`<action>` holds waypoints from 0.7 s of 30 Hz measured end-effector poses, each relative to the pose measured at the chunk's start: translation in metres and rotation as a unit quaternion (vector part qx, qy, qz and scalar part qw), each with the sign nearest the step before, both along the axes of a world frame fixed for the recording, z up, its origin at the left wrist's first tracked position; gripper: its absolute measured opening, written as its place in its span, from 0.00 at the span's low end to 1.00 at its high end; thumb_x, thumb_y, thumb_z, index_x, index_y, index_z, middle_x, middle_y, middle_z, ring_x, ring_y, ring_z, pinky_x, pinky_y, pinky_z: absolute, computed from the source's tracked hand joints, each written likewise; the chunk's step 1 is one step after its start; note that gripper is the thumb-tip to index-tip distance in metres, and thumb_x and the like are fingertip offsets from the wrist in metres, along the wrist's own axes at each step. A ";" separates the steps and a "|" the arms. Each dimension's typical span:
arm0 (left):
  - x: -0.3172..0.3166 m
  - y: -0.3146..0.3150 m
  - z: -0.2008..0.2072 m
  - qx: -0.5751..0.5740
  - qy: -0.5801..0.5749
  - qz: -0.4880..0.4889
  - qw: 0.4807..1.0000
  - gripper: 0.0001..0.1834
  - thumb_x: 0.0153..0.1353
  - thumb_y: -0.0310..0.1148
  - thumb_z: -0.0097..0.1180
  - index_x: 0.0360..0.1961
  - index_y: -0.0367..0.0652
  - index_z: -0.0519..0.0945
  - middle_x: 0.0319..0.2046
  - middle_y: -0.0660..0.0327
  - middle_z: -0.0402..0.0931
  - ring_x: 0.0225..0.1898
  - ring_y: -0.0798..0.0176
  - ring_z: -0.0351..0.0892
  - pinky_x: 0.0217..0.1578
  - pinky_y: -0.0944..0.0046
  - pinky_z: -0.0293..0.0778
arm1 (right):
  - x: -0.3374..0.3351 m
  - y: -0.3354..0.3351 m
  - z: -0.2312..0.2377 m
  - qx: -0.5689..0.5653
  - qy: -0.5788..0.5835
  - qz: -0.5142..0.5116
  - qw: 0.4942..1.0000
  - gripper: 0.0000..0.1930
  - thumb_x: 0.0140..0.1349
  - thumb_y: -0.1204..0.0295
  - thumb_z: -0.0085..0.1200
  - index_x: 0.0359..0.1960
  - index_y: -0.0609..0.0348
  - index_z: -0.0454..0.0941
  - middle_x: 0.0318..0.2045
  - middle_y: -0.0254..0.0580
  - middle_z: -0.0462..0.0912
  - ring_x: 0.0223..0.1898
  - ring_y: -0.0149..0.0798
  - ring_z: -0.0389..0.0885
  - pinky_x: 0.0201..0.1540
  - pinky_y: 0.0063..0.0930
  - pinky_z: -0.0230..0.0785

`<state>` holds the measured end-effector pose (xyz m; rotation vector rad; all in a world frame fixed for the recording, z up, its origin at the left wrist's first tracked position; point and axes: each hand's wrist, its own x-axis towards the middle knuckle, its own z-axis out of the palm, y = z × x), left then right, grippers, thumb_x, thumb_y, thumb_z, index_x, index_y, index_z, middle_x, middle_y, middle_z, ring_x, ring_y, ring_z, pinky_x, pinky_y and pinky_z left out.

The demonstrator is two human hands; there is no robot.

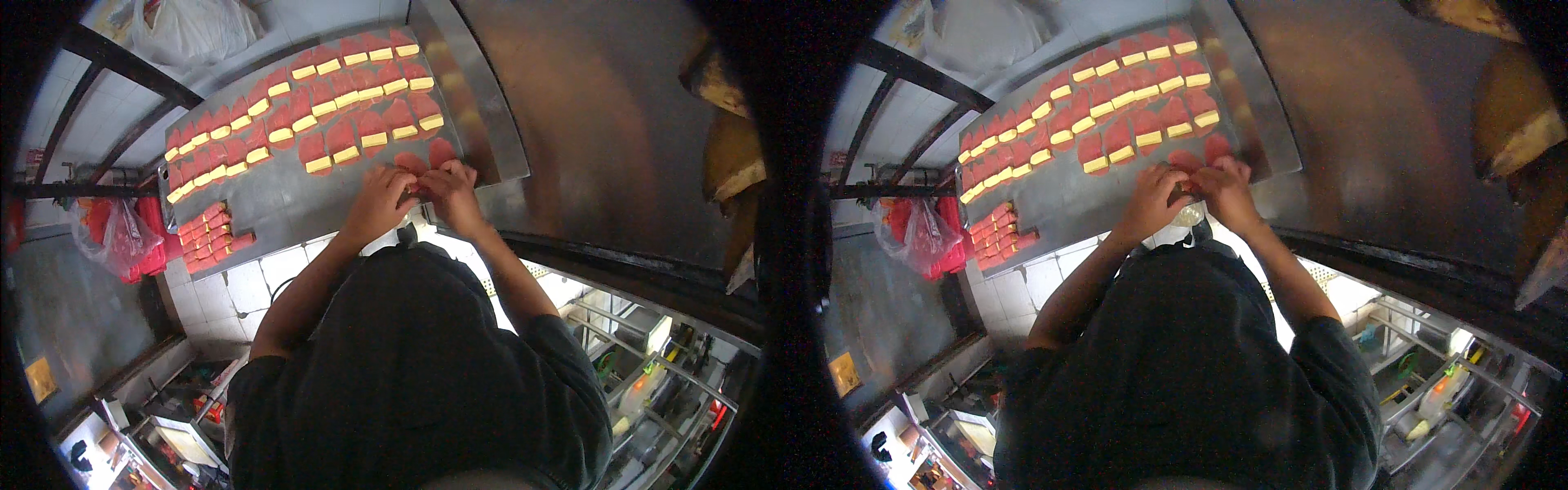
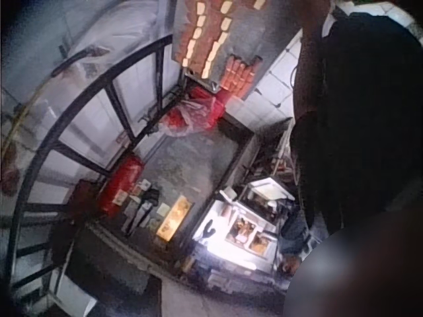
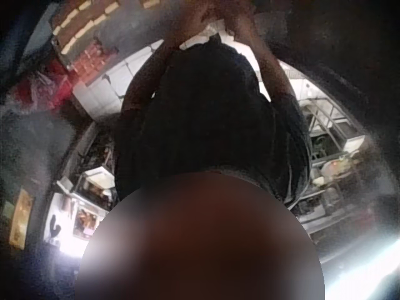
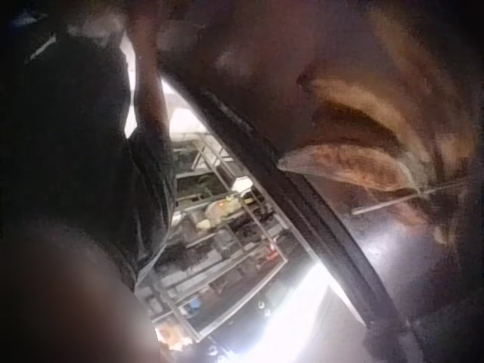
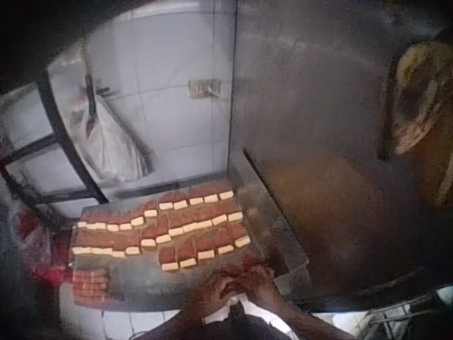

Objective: The person places small yellow rectangular pieces onto rows of red rectangular slices laid out on a stainless steel countertop. The person continues this repetitive placement across multiple rows, arranging the items in neat lines.

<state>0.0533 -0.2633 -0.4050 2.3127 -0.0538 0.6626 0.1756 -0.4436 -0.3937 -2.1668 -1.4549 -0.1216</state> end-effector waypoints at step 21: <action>0.023 0.009 -0.003 0.054 -0.017 0.093 0.994 0.15 0.61 0.26 0.66 0.49 0.40 0.81 0.48 0.52 0.78 0.54 0.42 0.75 0.54 0.44 0.71 | 0.014 0.031 0.017 -0.028 -0.061 0.011 0.998 0.15 0.56 0.69 0.62 0.47 0.50 0.86 0.49 0.30 0.84 0.59 0.45 0.74 0.61 0.50 0.61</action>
